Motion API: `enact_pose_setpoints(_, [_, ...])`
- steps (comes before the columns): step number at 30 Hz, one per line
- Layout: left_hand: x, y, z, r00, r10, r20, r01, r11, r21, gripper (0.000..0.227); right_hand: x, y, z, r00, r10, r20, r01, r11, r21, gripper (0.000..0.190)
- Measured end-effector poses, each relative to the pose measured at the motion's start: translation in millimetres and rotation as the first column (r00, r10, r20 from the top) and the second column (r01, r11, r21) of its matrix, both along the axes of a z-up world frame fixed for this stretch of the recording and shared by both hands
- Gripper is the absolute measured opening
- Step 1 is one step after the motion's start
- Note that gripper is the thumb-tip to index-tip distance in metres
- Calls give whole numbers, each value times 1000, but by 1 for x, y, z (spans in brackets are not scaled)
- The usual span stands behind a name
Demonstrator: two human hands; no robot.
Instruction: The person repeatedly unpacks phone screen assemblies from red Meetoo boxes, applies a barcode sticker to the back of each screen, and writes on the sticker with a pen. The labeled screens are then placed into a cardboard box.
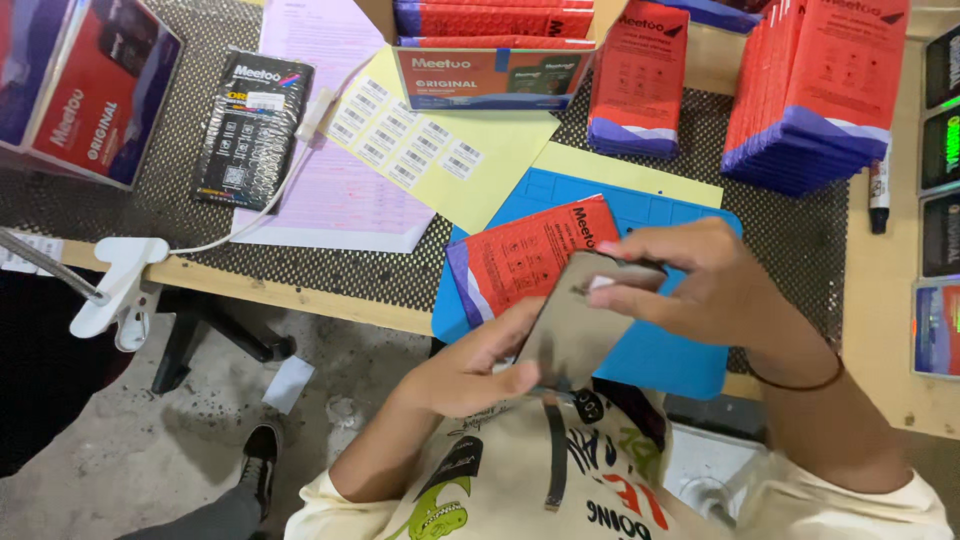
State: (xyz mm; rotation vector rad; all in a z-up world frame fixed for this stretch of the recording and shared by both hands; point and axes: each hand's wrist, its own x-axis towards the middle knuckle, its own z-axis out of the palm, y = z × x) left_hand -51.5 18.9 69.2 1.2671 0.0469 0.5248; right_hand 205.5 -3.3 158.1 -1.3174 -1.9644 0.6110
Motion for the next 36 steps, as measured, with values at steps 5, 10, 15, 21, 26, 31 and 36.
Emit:
enact_pose_setpoints(5, [-6,10,-17,887,461,-10,-460,882,-107,50,-24,72,-29,908,-39,-416,-92,953,-290,34])
enact_pose_setpoints(10, [-18,27,-58,574,819,-9,-812,567,-138,40,-48,135,-57,998,50,-42,-51,998,-29,23])
enact_pose_setpoints(15, [-18,31,-64,403,915,-9,-910,400,-109,44,-65,171,-92,923,15,386,38,991,-129,22])
enact_pose_setpoints(21, [-17,28,-49,422,906,12,-903,422,-76,32,-77,180,-88,860,44,508,35,989,-146,22])
enact_pose_setpoints(26, [-18,29,-59,395,919,9,-918,395,-33,32,-81,187,-89,865,62,498,62,972,-228,18])
enact_pose_setpoints(31, [-13,28,-53,387,922,3,-922,386,-33,34,-81,187,-86,880,67,471,71,960,-270,17])
enact_pose_setpoints(36, [-13,27,-50,383,924,-10,-923,383,-20,38,-78,196,-102,890,65,451,73,957,-282,17])
